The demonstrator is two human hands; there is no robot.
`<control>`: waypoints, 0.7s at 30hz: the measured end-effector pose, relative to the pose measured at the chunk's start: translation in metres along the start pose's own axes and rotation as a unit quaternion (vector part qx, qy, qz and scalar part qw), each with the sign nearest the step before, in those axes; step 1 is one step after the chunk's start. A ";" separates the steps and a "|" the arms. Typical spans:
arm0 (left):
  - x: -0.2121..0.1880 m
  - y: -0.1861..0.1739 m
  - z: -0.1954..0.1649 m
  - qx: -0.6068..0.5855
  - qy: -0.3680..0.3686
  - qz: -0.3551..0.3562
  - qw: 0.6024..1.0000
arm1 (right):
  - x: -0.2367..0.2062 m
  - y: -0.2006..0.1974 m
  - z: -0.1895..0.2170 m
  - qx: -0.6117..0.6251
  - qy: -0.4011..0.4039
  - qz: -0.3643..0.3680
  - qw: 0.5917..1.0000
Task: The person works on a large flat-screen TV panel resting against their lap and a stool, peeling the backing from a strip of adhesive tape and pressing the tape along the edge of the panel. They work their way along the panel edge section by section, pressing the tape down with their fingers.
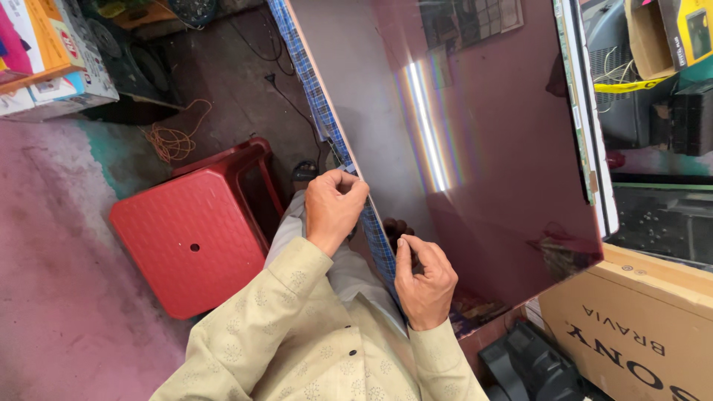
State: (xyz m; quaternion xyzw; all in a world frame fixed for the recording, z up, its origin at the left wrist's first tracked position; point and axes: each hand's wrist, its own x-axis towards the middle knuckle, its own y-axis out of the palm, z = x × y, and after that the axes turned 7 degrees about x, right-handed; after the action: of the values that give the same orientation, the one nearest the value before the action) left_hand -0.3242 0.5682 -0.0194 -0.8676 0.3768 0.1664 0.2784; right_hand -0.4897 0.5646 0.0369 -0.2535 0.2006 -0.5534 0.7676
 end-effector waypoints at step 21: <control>-0.032 -0.006 0.004 0.127 0.200 -0.064 0.970 | 0.024 0.007 -0.005 0.036 -0.080 -0.002 0.996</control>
State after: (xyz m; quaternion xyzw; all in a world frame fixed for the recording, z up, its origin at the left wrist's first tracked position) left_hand -0.3410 0.5924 -0.0048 -0.8633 0.3866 -0.0774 0.3151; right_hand -0.4802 0.5423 0.0281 -0.2698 0.1176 -0.5399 0.7886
